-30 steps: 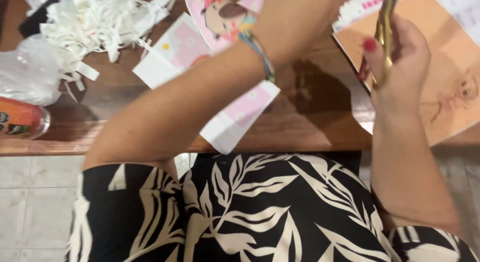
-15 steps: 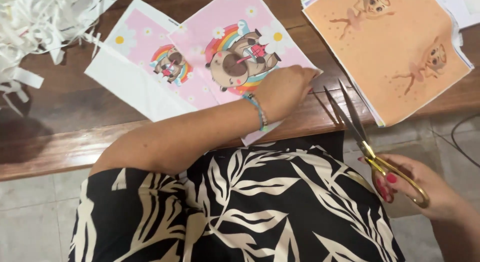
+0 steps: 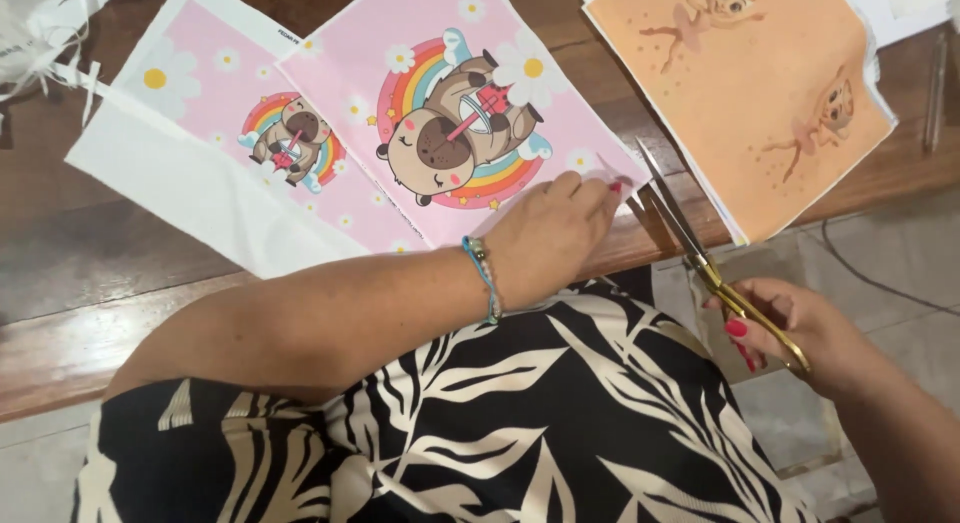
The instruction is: The person uses gold-handled scissors to cut printed paper sheets featuring a cartoon capybara design. They trim the edges of the sheets, rotate them to cut different sides, and stack the finished pieces on the table.
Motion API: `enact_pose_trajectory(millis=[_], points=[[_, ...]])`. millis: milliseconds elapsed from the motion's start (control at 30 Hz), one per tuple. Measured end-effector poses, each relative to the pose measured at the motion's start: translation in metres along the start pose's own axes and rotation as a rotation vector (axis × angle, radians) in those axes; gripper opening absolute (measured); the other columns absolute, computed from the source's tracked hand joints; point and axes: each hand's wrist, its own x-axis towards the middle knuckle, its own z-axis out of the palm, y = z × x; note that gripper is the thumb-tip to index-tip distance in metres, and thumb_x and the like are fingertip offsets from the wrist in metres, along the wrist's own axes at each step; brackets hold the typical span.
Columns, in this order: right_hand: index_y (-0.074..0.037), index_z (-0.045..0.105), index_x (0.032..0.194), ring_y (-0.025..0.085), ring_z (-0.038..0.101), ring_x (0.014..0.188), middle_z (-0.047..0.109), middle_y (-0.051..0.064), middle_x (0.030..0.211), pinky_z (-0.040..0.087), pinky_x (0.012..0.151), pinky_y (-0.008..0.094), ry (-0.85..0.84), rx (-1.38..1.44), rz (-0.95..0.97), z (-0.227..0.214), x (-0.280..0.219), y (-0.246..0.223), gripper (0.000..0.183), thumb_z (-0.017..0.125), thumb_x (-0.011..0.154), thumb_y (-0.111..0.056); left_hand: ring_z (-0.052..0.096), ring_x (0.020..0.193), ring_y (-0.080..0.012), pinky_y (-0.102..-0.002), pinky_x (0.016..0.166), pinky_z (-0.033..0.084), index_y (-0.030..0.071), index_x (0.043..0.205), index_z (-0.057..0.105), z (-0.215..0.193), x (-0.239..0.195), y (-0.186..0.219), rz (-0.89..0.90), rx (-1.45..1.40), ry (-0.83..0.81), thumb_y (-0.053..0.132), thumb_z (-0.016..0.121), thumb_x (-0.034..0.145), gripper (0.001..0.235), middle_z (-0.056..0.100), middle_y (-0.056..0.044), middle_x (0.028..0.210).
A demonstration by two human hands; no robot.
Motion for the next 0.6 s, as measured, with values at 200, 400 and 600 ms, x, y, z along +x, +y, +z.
enact_pose_trajectory(millis=[200, 400, 600], points=[[0.002, 0.077, 0.116, 0.021, 0.048, 0.054, 0.057, 0.013, 0.065, 0.04, 0.048, 0.035, 0.089, -0.083, 0.161, -0.002, 0.0, -0.017, 0.036, 0.078, 0.082, -0.012, 0.051, 0.083, -0.0249, -0.038, 0.061, 0.047, 0.003, 0.112, 0.065, 0.01, -0.004, 0.005, 0.007, -0.044, 0.178, 0.002, 0.056, 0.091, 0.023, 0.054, -0.006, 0.095], [0.0, 0.079, 0.114, 0.025, 0.054, 0.062, 0.063, 0.014, 0.079, 0.048, 0.057, 0.039, 0.109, -0.223, 0.173, -0.01, 0.015, -0.032, 0.039, 0.081, 0.079, -0.016, 0.049, 0.084, -0.0272, -0.039, 0.063, 0.043, 0.003, 0.098, 0.068, 0.021, -0.004, 0.005, 0.012, -0.052, 0.256, 0.002, 0.058, 0.093, 0.012, 0.054, -0.006, 0.093], [0.001, 0.078, 0.111, 0.025, 0.053, 0.057, 0.061, 0.014, 0.077, 0.048, 0.053, 0.038, 0.093, -0.197, 0.116, -0.014, 0.024, -0.027, 0.033, 0.081, 0.08, -0.009, 0.048, 0.084, -0.0289, -0.041, 0.062, 0.043, 0.002, 0.094, 0.069, 0.02, -0.003, 0.005, 0.018, -0.111, 0.246, 0.004, 0.06, 0.094, 0.009, 0.053, -0.007, 0.093]])
